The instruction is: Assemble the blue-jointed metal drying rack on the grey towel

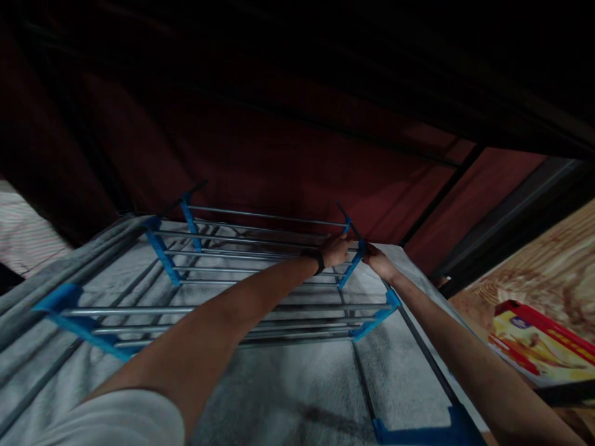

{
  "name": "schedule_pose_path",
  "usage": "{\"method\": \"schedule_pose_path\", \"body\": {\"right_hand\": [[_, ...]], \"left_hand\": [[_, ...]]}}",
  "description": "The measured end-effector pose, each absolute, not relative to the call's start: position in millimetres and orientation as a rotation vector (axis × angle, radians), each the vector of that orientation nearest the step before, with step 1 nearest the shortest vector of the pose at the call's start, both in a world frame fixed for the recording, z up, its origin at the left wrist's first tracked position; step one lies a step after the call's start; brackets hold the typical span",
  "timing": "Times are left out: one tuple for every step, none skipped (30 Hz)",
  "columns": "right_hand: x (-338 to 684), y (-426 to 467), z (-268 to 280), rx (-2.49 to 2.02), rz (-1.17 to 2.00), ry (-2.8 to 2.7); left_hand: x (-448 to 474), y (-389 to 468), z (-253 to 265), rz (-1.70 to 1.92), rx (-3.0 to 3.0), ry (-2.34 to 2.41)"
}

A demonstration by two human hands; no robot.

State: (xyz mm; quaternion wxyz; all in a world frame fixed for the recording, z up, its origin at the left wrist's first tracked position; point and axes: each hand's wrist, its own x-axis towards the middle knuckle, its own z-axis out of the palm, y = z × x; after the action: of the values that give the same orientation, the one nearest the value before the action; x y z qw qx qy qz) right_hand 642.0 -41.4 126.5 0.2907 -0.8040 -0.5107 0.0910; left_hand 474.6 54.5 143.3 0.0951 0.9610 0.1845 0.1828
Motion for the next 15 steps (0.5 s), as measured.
{"method": "schedule_pose_path", "body": {"right_hand": [[642.0,-42.6,125.7,-2.165,0.216,-1.354],[641.7,-43.5,125.4,-2.181,0.170,-1.357],[640.9,-43.8,125.9,-2.194,0.096,-1.361],[639.0,-43.0,127.4,-2.185,0.001,-1.383],[635.3,-40.9,129.9,-2.140,-0.100,-1.434],[629.0,-37.3,133.3,-2.085,-0.183,-1.490],[619.3,-32.3,137.3,-2.017,-0.238,-1.564],[605.9,-25.9,141.5,-1.946,-0.262,-1.644],[588.6,-18.3,145.7,-1.886,-0.253,-1.724],[567.7,-9.7,149.4,-1.831,-0.217,-1.808],[543.8,-0.3,152.5,-1.783,-0.169,-1.888],[517.6,9.9,154.7,-1.746,-0.116,-1.965],[490.1,20.6,156.2,-1.705,-0.067,-2.054],[462.2,31.6,157.0,-1.655,-0.036,-2.143],[434.6,42.9,157.2,-1.605,-0.011,-2.229]], "left_hand": [[459.3,56.5,145.9,0.560,2.864,0.533],[441.4,59.3,149.5,0.574,2.871,0.525],[421.0,62.9,154.6,0.587,2.871,0.524],[398.0,67.2,161.5,0.601,2.862,0.532],[372.3,72.2,170.5,0.623,2.843,0.557],[344.3,77.7,181.5,0.653,2.818,0.591],[314.0,83.7,194.1,0.695,2.783,0.631],[281.9,90.2,207.7,0.755,2.744,0.672],[248.6,97.3,221.0,0.828,2.704,0.715],[214.7,105.1,233.1,0.934,2.630,0.805],[181.0,113.6,242.7,1.006,2.534,0.905],[148.5,122.6,248.9,1.072,2.409,1.019],[118.1,131.9,251.0,1.148,2.260,1.136],[90.6,141.3,248.8,1.218,2.105,1.242],[66.6,150.3,242.3,1.270,1.955,1.325]]}}
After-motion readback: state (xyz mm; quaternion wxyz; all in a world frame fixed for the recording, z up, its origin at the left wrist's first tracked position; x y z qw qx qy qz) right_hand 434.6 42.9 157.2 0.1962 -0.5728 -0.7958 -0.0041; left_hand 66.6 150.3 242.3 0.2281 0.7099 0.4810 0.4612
